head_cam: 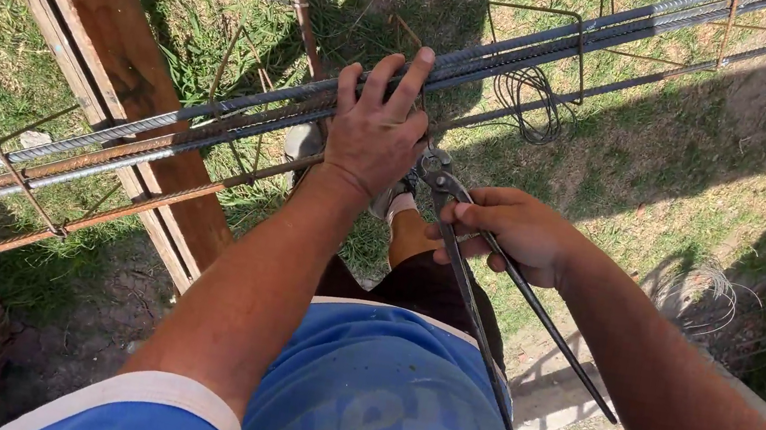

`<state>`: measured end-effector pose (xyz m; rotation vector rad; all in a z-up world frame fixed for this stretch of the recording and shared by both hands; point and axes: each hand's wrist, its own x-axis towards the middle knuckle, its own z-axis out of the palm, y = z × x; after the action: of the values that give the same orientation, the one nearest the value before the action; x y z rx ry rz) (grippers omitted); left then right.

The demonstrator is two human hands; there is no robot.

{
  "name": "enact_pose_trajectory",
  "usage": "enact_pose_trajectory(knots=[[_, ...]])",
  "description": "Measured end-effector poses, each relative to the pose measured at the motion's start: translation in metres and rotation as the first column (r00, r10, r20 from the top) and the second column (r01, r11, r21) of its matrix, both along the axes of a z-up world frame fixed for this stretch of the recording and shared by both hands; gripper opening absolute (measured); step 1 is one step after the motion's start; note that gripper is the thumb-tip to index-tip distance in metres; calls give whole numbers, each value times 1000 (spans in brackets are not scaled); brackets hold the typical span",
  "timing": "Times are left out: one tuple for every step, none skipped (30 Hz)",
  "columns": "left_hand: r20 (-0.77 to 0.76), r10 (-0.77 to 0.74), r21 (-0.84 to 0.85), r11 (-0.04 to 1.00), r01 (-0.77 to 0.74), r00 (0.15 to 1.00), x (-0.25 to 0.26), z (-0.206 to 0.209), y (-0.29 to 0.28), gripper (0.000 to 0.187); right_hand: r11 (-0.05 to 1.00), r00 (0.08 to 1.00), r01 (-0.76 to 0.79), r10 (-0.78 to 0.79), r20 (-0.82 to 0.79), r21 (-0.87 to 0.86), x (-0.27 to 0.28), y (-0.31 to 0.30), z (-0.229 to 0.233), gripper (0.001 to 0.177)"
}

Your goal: The person ties steel rebar rods together using wire and pliers. They wrap the wire around the intersections of the rebar and twist it tight with pliers to secure the structure. The person repeats this process at multiple points along the rebar framework.

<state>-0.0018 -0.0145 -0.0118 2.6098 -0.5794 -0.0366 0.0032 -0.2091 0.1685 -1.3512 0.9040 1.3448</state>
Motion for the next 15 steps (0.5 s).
enact_pose_trajectory(knots=[[-1, 2, 1, 1000, -2, 1000, 0, -1, -1, 29, 1000, 1000, -2, 2, -1, 1, 2, 0, -2, 22], [12, 7, 2, 1000, -7, 1000, 0, -1, -1, 26, 1000, 1000, 12, -12, -3, -6, 4, 0, -4, 23], [20, 11, 4, 1000, -11, 1000, -3, -1, -2, 23, 1000, 1000, 28, -28, -10, -13, 4, 0, -6, 24], [14, 11, 5, 1000, -12, 1000, -4, 2, -1, 23, 1000, 999, 28, -28, -16, -12, 5, 2, -5, 24], [19, 17, 5, 1000, -17, 1000, -3, 4, 0, 18, 998, 998, 54, -55, -17, -9, 6, 4, -4, 25], [25, 22, 5, 1000, -22, 999, -2, 6, 0, 14, 997, 997, 81, -81, -19, -6, 8, 5, -4, 26], [21, 20, 4, 1000, -20, 1000, -1, 5, 1, 14, 997, 996, 83, -83, -23, -7, 10, 6, -3, 26], [117, 42, -40, 998, -38, 992, 0, 4, 2, 11, 997, 997, 61, -63, -48, -42, 13, 8, -3, 24], [212, 68, -86, 995, -51, 975, 2, 3, 3, 12, 996, 996, 39, -44, -72, -76, 15, 10, -3, 23], [210, 65, -88, 995, -47, 976, 0, 5, 3, 12, 996, 996, 42, -48, -75, -78, 13, 9, -3, 23], [228, 78, -95, 994, -58, 970, 1, 6, 3, 14, 994, 993, 73, -80, -82, -77, 14, 9, -3, 23], [247, 92, -103, 992, -68, 965, 3, 8, 3, 17, 992, 990, 105, -111, -88, -76, 15, 9, -4, 22], [246, 92, -101, 993, -68, 965, 2, 7, 3, 17, 992, 990, 104, -111, -89, -75, 14, 8, -7, 22], [248, 92, -94, 993, -70, 965, 2, 7, 3, 17, 992, 990, 110, -115, -85, -67, 13, 7, -10, 24], [251, 90, -89, 994, -69, 964, 3, 6, 3, 18, 991, 989, 117, -122, -79, -60, 12, 5, -13, 27]])
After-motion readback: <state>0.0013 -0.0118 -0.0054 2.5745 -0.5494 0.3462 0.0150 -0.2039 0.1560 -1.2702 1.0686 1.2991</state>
